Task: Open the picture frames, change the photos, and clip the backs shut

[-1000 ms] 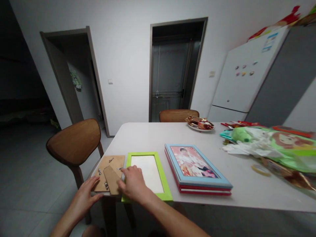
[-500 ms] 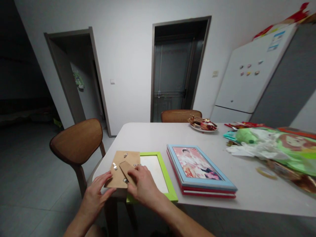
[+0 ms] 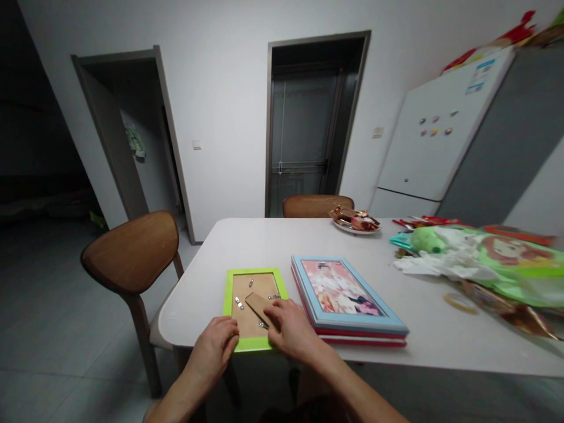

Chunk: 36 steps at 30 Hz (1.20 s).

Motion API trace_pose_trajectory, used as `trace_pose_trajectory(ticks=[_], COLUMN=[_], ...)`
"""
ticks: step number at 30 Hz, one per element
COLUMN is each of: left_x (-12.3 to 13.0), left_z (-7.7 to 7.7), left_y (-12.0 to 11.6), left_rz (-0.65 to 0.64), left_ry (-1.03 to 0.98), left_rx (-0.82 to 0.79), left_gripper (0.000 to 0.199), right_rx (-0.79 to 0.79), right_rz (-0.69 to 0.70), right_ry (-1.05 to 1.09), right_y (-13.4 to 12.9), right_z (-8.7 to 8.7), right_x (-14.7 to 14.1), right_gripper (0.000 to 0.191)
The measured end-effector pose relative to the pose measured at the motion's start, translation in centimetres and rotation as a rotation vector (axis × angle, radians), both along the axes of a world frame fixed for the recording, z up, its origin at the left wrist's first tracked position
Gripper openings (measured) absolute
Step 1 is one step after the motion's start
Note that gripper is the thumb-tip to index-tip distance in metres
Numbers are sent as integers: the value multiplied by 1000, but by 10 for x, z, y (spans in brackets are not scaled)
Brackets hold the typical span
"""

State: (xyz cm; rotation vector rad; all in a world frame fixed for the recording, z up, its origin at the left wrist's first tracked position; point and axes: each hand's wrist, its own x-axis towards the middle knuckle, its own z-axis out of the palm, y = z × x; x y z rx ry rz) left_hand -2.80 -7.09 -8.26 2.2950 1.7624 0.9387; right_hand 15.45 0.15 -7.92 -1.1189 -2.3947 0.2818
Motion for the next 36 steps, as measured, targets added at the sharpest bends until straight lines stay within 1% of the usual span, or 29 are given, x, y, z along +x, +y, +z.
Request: trace_pose_trajectory(ticks=[3,4,7,9,11,14,16,19,22,25,30,36], left_x=[1,2,5,5,3,1,-1,-2,-4,-5,-8,-6], left_z=[0,-1,-3,-4,-4,-3,-3,-5,-7,-7,-4,-2], left_y=[-2,-3,-5,-5,-5,-6,-6,-8,-8,-7,-9,-11], left_rz=[-6,-13,-31,-36,-34,-27,-26,-29,-36,-48,-28,9], left_ry=[32,40,63,70,66,65,66,59,50,50,54,47], left_rx=[-10,-15,-44,-72,-92,-116,-116,-95,-80,-88,-109,-132], left_gripper=[9,10,31,32,30,30,31,39,44,40,47,44], right_rx=[42,51,59,57,54,59,62,65,65,60,56,-4], right_rz=[-23,-27,-5,-12,-77,-195,-230,-216,-192,-230,-270,-190], right_ry=[-1,4,14,14,-8,-98,-163,-189,-146,-131,-129,-68], right_y=[1,0,-1,2,7,18,25,32,38,42,43,37], right_z=[-9,-10,-11,-8,-5,0,1,0,-3,-3,0,-4], right_x=[-3,-2,0,1,1,-3,-6,-8,-7,-8,-14,-10], right_gripper=[38,37,33,30,30,31,30,28,29,28,26,28])
